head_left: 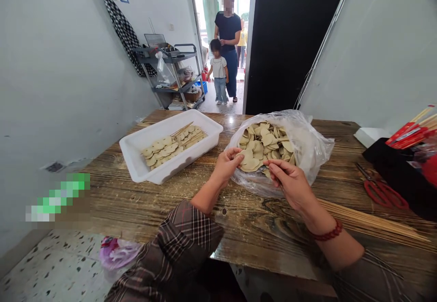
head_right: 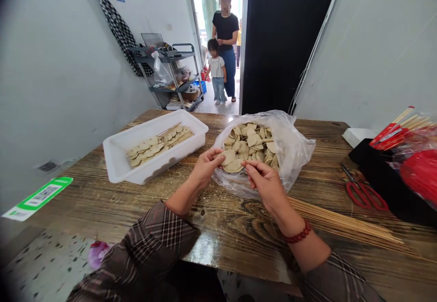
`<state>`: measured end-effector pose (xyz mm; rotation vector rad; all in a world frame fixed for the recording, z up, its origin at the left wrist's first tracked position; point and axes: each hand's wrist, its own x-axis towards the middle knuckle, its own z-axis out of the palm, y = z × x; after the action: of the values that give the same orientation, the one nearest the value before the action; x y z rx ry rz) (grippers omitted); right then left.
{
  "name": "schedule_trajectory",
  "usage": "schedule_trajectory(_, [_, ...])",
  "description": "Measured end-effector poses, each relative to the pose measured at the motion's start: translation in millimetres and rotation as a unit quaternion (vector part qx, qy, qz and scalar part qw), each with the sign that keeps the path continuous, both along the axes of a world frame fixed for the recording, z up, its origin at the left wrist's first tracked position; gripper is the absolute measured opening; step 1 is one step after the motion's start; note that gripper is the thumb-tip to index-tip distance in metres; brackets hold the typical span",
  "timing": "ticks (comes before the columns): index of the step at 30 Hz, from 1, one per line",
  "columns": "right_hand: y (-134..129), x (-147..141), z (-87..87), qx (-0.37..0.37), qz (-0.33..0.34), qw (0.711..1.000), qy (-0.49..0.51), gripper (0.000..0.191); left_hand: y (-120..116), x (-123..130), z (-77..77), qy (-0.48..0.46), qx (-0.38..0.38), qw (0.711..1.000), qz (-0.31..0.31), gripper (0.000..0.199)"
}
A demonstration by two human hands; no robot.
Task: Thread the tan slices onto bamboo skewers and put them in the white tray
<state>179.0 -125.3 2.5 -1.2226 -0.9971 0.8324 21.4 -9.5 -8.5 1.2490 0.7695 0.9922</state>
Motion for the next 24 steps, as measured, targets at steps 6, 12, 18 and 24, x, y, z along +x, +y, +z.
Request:
schedule_trajectory(6, [-0.6,5.3,-4.5,0.128,-0.015,0.937,-0.325,0.022,1.3,0.1,1.6,-0.020,-0.003,1.000,0.018,0.030])
schedule_trajectory(12, [-3.3,2.6,-6.1,0.094,0.030,0.939,-0.329,0.029,3.0,-0.3,4.7,-0.042,-0.021,0.999,0.024,0.033])
schedule_trajectory(18, [-1.4,1.0,-13.6,0.071,0.043,0.934,-0.347,0.031,0.9,-0.3,7.9,-0.057,-0.024,0.998,0.024,0.033])
schedule_trajectory(24, [-0.6,0.4,-14.2,0.066,0.045,0.933,-0.350,0.031,-0.5,0.3,9.0,-0.059,-0.030,0.998,0.020,0.033])
